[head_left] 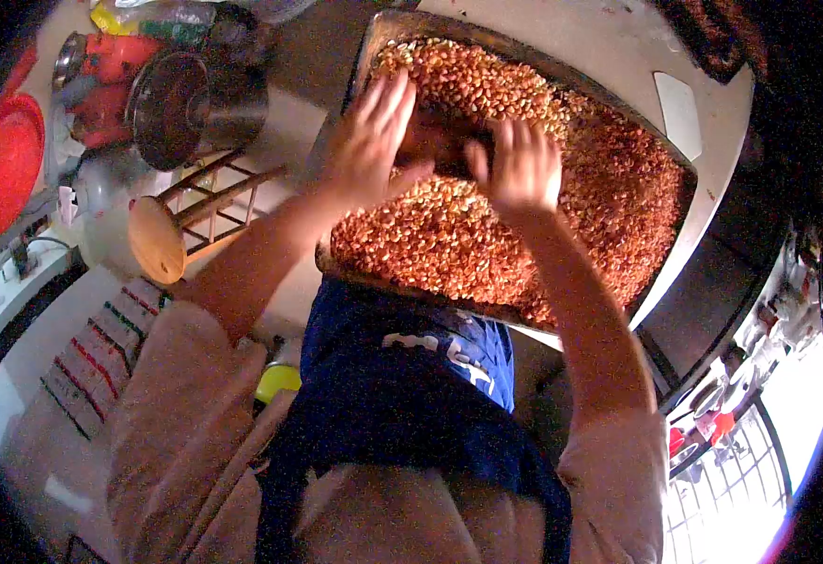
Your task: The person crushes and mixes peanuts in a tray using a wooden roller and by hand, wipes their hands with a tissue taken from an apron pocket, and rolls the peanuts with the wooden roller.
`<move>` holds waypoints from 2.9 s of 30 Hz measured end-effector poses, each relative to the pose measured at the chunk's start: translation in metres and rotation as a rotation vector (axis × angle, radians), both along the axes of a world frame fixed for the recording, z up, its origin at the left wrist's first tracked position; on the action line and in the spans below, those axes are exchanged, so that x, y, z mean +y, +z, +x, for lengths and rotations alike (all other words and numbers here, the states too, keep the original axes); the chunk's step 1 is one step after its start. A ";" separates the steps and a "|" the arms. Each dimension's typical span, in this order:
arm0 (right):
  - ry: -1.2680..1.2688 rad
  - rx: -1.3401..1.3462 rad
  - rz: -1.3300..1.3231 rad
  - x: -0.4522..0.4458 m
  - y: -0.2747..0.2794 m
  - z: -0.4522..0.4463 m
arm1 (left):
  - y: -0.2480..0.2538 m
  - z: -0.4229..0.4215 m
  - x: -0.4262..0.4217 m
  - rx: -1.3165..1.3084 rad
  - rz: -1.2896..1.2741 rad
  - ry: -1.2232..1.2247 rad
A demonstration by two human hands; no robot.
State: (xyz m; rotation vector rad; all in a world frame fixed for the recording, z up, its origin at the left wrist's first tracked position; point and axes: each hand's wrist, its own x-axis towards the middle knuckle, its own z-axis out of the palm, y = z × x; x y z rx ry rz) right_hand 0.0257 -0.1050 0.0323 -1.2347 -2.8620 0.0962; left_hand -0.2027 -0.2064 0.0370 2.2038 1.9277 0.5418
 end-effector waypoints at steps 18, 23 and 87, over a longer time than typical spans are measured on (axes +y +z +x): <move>0.170 0.032 0.136 -0.076 -0.020 0.041 | -0.001 0.026 -0.082 0.010 -0.113 -0.009; 0.014 0.038 0.069 0.062 -0.001 -0.031 | -0.018 -0.007 0.064 0.094 0.201 0.207; 0.071 -0.070 -0.137 0.036 -0.001 0.000 | 0.006 0.008 0.025 0.314 -0.069 0.032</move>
